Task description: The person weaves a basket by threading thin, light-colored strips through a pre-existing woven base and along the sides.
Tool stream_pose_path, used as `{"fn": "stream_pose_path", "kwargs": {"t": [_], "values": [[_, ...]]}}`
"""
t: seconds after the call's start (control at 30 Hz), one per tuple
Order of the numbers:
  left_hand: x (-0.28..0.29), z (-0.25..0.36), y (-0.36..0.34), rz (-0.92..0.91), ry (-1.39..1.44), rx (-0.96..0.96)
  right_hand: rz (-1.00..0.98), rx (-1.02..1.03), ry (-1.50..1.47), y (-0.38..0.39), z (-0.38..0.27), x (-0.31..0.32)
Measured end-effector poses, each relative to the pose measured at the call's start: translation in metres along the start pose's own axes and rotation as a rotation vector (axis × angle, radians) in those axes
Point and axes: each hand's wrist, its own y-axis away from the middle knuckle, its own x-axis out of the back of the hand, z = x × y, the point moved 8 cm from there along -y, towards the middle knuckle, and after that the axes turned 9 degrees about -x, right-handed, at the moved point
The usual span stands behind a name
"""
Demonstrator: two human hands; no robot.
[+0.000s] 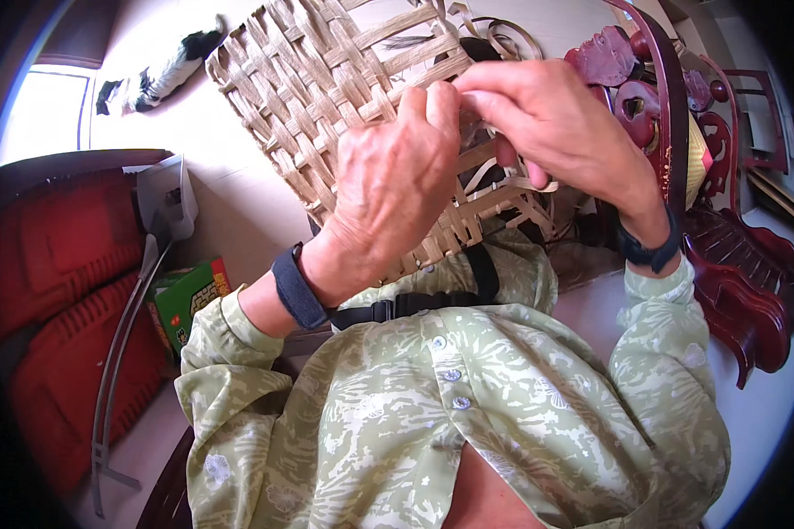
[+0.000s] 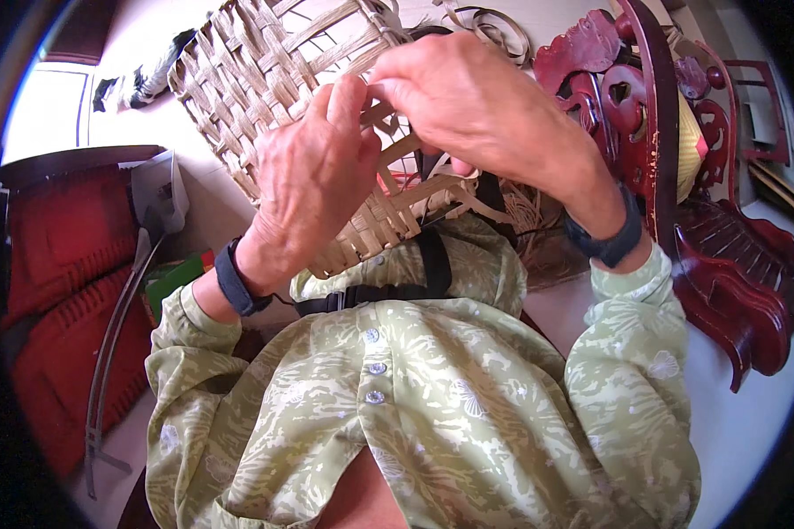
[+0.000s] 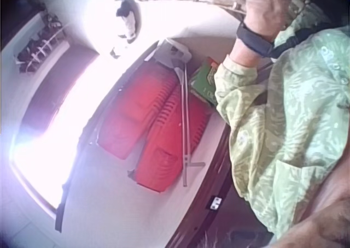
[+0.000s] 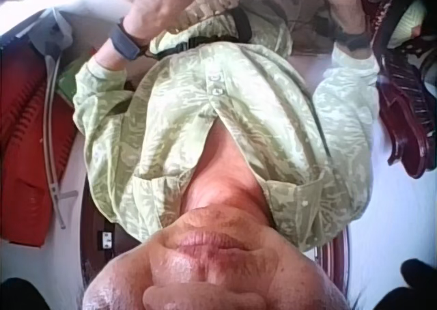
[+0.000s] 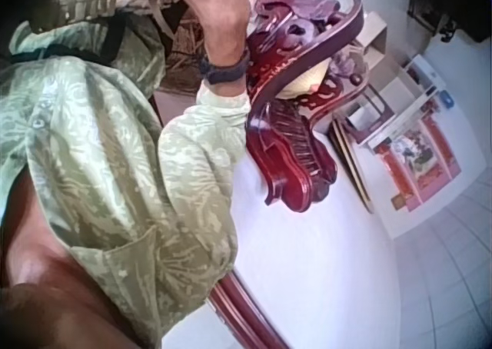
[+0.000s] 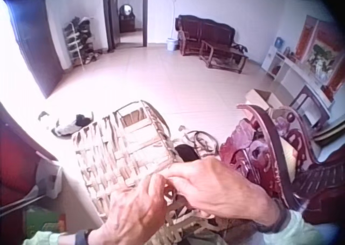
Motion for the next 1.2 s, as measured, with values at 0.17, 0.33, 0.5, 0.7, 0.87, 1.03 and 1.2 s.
{"fn": "stream_pose_path", "kwargs": {"t": [0.17, 0.33, 0.5, 0.7, 0.87, 1.03, 1.2], "values": [[0.008, 0.014, 0.000, 0.144, -0.076, -0.040, -0.294, -0.075, 0.255, -0.011, 0.000, -0.004], [0.012, 0.007, -0.006, 0.160, -0.140, -0.070, -0.700, -0.023, -0.066, -0.027, 0.002, -0.014], [0.009, 0.006, -0.012, 0.088, -0.231, -0.023, -0.621, -0.370, -0.030, -0.030, 0.022, -0.033], [0.017, 0.008, -0.007, 0.117, -0.064, -0.036, -0.310, -0.256, -0.107, -0.015, 0.018, -0.028], [0.027, -0.021, 0.000, 0.038, 0.387, -0.122, -0.225, -0.275, -0.128, -0.004, 0.013, -0.032], [0.060, -0.052, -0.006, 0.079, 0.538, 0.019, -0.252, -0.319, -0.099, -0.006, 0.025, -0.034], [0.042, -0.051, -0.012, 0.071, 0.272, -0.117, -0.208, -0.298, 0.016, -0.002, 0.017, -0.030]]}}
